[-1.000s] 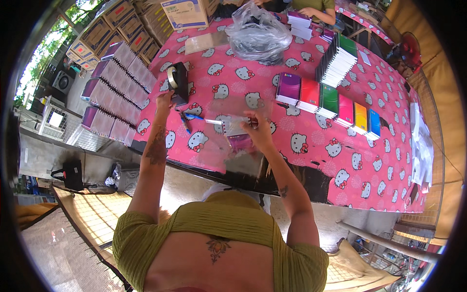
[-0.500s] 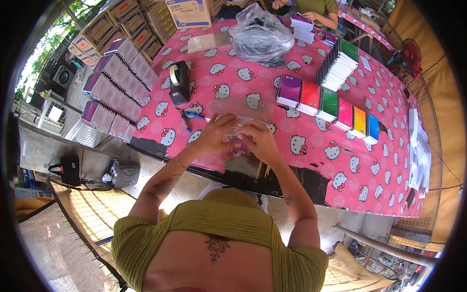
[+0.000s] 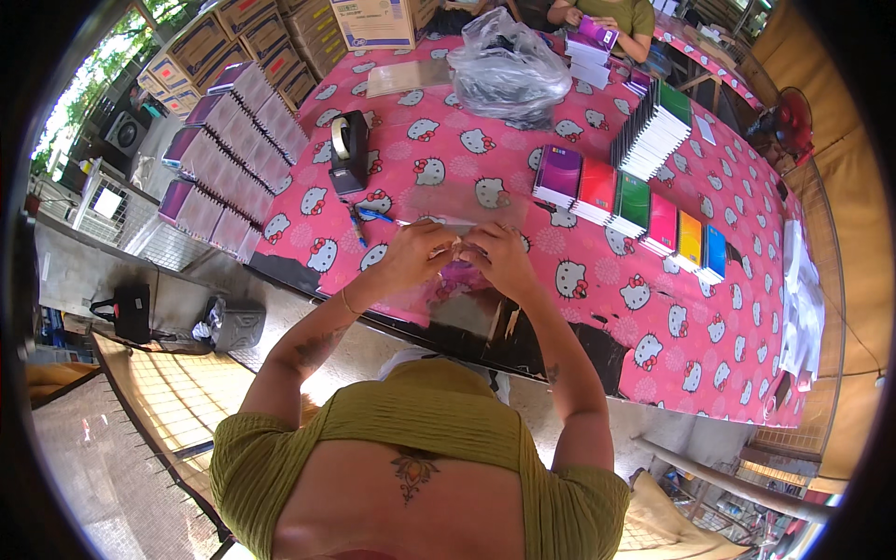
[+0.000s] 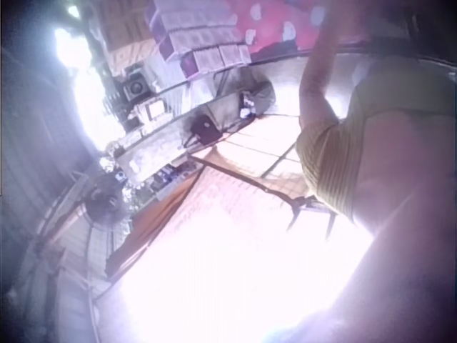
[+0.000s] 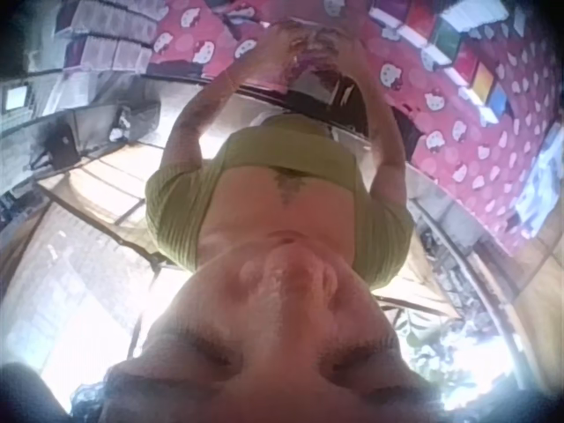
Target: The person places colorful notebooks into plastic bags, seals them using a tape dispenser, and stacks the completed packages on a table.
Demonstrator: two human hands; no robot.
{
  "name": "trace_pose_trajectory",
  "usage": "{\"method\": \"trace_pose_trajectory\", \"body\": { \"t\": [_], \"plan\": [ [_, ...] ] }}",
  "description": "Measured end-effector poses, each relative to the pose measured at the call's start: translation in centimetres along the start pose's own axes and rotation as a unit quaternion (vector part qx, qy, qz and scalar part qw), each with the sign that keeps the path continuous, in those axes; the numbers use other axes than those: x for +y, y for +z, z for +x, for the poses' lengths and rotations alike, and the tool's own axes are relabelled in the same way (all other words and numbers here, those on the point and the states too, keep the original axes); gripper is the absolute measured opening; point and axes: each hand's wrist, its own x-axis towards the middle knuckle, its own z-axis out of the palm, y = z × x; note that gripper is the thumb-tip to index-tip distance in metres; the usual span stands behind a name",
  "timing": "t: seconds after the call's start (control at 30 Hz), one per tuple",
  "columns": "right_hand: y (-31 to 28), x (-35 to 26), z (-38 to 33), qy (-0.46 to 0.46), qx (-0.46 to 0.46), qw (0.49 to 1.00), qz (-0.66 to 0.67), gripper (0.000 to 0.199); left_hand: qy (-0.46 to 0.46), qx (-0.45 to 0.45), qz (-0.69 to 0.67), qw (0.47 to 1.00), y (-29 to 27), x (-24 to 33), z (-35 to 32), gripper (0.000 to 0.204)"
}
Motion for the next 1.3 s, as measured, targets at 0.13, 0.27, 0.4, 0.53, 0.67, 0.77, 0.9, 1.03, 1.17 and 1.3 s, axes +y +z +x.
{"method": "trace_pose_trajectory", "body": {
  "t": [0.13, 0.27, 0.4, 0.53, 0.67, 0.77, 0.9, 1.03, 1.17, 1.3],
  "plan": [
    [-0.3, -1.1, 1.0, 0.040, 0.043, 0.998, 0.035, 0.038, -0.063, -0.016, 0.045, 0.997, 0.4, 0.5, 0.9, 0.029],
    [-0.3, -1.6, 1.4, 0.080, 0.009, 0.997, -0.002, 0.038, -0.109, -0.025, 0.111, 0.988, 1.3, 0.6, 1.3, 0.032],
    [0.2, -1.1, 1.1, 0.073, 0.039, 0.996, -0.012, 0.042, -0.088, -0.022, 0.148, 0.985, 1.5, 0.7, 1.7, 0.029],
    [0.7, 0.1, 0.8, 0.079, 0.055, 0.994, 0.047, 0.045, -0.114, -0.062, 0.112, 0.985, 0.7, 1.4, 2.7, 0.023],
    [2.0, 1.9, 0.3, 0.149, 0.022, 0.954, 0.257, 0.050, -0.151, -0.089, 0.122, 0.977, 1.1, 0.2, 3.2, 0.018],
    [3.2, 3.0, -0.3, 0.198, 0.068, 0.915, 0.344, 0.052, -0.164, -0.118, 0.179, 0.963, 1.9, 0.7, 3.5, 0.017],
    [2.9, 2.6, -0.5, 0.236, 0.077, 0.870, 0.427, 0.051, -0.118, -0.015, 0.124, 0.985, 2.1, -1.3, 3.0, 0.029],
    [3.7, 2.0, -0.2, 0.252, 0.089, 0.861, 0.432, 0.051, -0.355, -0.110, -0.259, 0.891, 2.2, -6.7, 2.8, 0.045],
    [3.5, 2.4, -0.7, 0.269, 0.115, 0.872, 0.393, 0.050, -0.341, -0.159, -0.299, 0.877, 2.6, -7.1, 3.6, 0.043],
    [5.6, 1.0, 0.9, 0.263, 0.135, 0.870, 0.393, 0.045, -0.291, 0.196, -0.034, 0.936, -0.1, -18.2, -2.1, 0.034]
  ]
}}
